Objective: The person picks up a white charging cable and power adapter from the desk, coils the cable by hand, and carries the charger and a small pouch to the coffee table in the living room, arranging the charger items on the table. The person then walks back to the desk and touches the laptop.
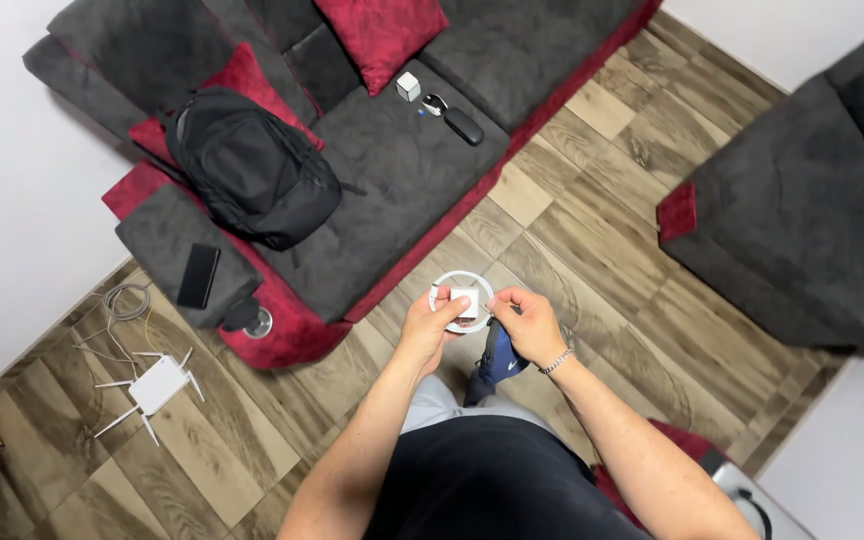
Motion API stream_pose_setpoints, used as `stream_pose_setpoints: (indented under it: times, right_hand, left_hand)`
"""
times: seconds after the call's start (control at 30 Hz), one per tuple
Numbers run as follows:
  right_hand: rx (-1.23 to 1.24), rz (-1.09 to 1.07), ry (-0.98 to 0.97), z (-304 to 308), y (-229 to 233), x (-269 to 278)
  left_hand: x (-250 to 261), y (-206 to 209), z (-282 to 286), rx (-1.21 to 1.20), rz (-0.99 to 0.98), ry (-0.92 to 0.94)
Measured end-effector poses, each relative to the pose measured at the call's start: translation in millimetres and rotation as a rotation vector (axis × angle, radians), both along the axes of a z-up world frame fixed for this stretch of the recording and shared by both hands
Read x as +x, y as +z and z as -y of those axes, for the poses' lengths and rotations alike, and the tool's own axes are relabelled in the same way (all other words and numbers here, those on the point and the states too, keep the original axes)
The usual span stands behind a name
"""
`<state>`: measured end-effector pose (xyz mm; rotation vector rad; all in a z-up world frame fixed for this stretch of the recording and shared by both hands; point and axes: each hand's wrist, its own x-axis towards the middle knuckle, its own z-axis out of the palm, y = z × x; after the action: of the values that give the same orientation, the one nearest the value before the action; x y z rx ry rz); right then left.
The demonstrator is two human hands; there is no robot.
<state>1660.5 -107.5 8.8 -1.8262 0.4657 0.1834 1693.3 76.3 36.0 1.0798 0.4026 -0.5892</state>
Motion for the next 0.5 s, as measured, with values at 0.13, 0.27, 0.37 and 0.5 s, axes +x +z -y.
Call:
stream_pose_setpoints:
  times: [0.13, 0.27, 0.37, 0.5]
  right_hand:
    - [-0.04, -0.037, -0.043, 3.5, -16.6, 72.3]
    - [-0.079, -0.06, -0.137, 3.7, -37.1, 146.9]
    - [-0.093, -0.095, -0.161, 1.0, -48.9, 205.3]
    - [-0.109, -0.159, -0.156, -6.2, -56.3, 276.4]
  left_hand:
    - [67.5, 17.7, 5.1, -0.003, -0.046, -0.021]
    - [143.8, -5.0, 11.4, -0.004, -0.078, -0.016]
    - [203.9, -21.3, 17.3, 0.008, -0.074, 0.039]
    - [281.3, -31.6, 15.4, 0.12, -0.083, 0.056]
